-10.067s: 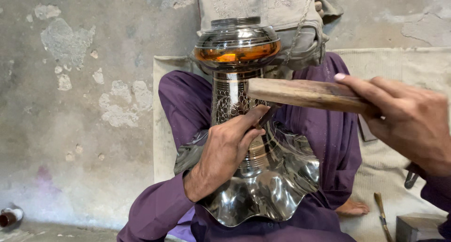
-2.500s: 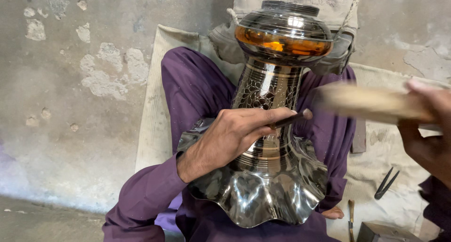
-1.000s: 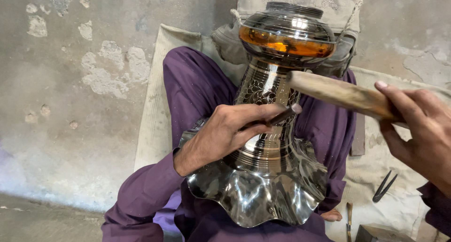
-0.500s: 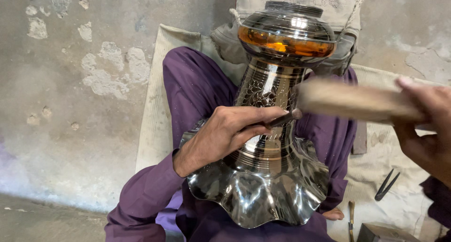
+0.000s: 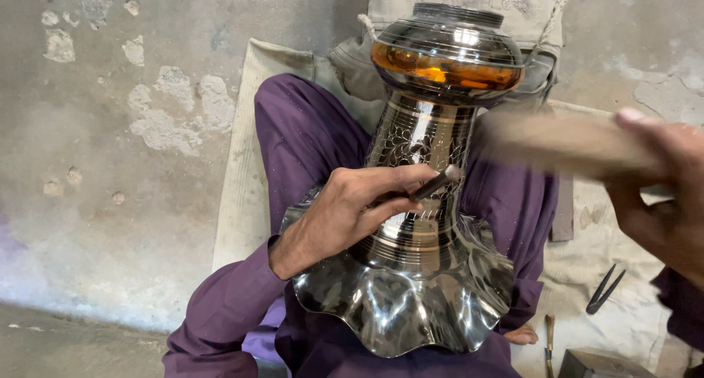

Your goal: The person sits on the floor with a decorative metal vase held on a cloth pad on their lap. They hold a punch against the vase surface and strike it with a wooden mallet to emboss a pattern, repositioning the vase and punch to work different areas of the body.

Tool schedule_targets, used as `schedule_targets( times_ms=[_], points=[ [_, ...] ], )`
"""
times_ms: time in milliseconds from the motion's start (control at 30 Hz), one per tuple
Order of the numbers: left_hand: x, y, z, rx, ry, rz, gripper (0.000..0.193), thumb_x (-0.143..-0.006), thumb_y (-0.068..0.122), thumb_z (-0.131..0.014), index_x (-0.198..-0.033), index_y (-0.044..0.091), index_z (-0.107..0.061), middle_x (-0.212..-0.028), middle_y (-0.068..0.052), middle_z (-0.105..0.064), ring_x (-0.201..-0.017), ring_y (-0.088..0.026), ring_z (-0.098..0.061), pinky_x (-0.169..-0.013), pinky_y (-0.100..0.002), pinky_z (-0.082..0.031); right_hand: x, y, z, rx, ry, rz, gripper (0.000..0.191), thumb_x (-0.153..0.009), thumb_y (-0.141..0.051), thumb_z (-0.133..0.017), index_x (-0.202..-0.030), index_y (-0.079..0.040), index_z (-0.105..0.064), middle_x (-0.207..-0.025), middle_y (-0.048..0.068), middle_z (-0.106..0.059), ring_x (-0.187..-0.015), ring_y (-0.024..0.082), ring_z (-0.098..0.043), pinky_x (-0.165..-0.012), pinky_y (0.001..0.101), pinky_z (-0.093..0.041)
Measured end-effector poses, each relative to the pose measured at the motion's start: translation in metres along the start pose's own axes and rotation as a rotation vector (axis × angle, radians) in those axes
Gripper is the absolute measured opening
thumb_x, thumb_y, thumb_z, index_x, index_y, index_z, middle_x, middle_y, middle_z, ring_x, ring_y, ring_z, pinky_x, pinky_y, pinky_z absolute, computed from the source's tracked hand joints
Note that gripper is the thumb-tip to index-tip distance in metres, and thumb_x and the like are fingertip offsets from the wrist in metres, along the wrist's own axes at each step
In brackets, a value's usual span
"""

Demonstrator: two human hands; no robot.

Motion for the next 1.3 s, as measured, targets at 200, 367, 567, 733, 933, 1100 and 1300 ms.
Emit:
schedule_targets(
  times_ms=[200,367,567,733,933,1100,1300],
  points=[
    [0.002,-0.001,-0.002,-0.026,-0.003,-0.014,0.045,-0.093,0.01,-0.075,-0.136,0.011,-0.065,-0.121,-0.01,-0.077,-0.101,-0.019,-0.08,-0.089,-0.032,-0.068,0.003,0.005,-0.009,0.041,-0.114,-0.029,0.051,-0.087,0.005,-0.069,-0.138,-0.003,-0.066,-0.093,0.013,-0.069,-0.076,0.023,-0.063,-0.067,0.0384,-0.053],
    [0.005,-0.003,0.0,-0.038,0.003,-0.058,0.045,-0.093,0.01,-0.076,-0.136,0.01,-0.064,-0.117,-0.01,-0.077,-0.101,-0.019,-0.079,-0.088,-0.032,-0.068,0.012,0.007,-0.012,-0.077,-0.06,0.126,0.054,-0.078,0.009,-0.072,-0.131,0.001,-0.066,-0.094,0.015,-0.068,-0.082,0.026,-0.066,-0.076,0.0421,-0.055],
    [0.006,-0.01,-0.004,0.007,0.017,-0.036,0.045,-0.092,0.011,-0.078,-0.135,0.011,-0.065,-0.113,-0.009,-0.079,-0.098,-0.018,-0.08,-0.086,-0.03,-0.07,0.032,0.028,-0.024,-0.576,-0.006,-0.376,0.041,-0.085,-0.001,-0.072,-0.124,-0.002,-0.057,-0.095,0.008,-0.067,-0.075,0.017,-0.065,-0.06,0.0303,-0.049],
    [0.005,-0.009,-0.001,0.006,0.009,-0.042,0.049,-0.091,0.013,-0.079,-0.137,0.011,-0.063,-0.114,-0.011,-0.078,-0.102,-0.02,-0.079,-0.09,-0.033,-0.069,0.026,0.015,-0.018,-0.246,0.049,-0.121,0.043,-0.09,0.005,-0.074,-0.13,-0.005,-0.062,-0.092,0.01,-0.066,-0.08,0.02,-0.066,-0.069,0.0325,-0.054],
    [-0.001,-0.006,0.004,0.058,-0.002,-0.036,0.046,-0.094,0.012,-0.076,-0.138,0.012,-0.064,-0.116,-0.01,-0.078,-0.103,-0.02,-0.08,-0.092,-0.033,-0.069,0.006,0.001,-0.008,0.212,-0.182,-0.012,0.067,-0.077,0.005,-0.077,-0.142,-0.008,-0.066,-0.085,0.009,-0.067,-0.073,0.022,-0.065,-0.073,0.0365,-0.057],
    [-0.003,-0.002,0.004,0.03,-0.026,-0.083,0.04,-0.095,0.008,-0.072,-0.134,0.013,-0.067,-0.122,-0.007,-0.077,-0.102,-0.019,-0.08,-0.09,-0.032,-0.069,0.001,-0.005,-0.005,0.204,-0.085,0.028,0.063,-0.079,0.003,-0.076,-0.14,-0.007,-0.065,-0.09,0.012,-0.069,-0.076,0.023,-0.067,-0.072,0.0378,-0.058],
    [-0.002,-0.005,0.004,0.035,-0.061,-0.104,0.04,-0.097,0.009,-0.07,-0.136,0.014,-0.066,-0.122,-0.005,-0.077,-0.104,-0.018,-0.079,-0.092,-0.032,-0.068,0.019,0.018,-0.011,-0.261,-0.014,-0.032,0.054,-0.088,0.004,-0.067,-0.141,0.001,-0.055,-0.105,0.024,-0.065,-0.092,0.028,-0.066,-0.072,0.0353,-0.058]
  ],
)
Point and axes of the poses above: each hand's wrist, its own x-axis away from the middle knuckle, its own z-axis out of the back of the hand, y = z × x, the point moved 4 cm from there along -x, towards the middle knuckle
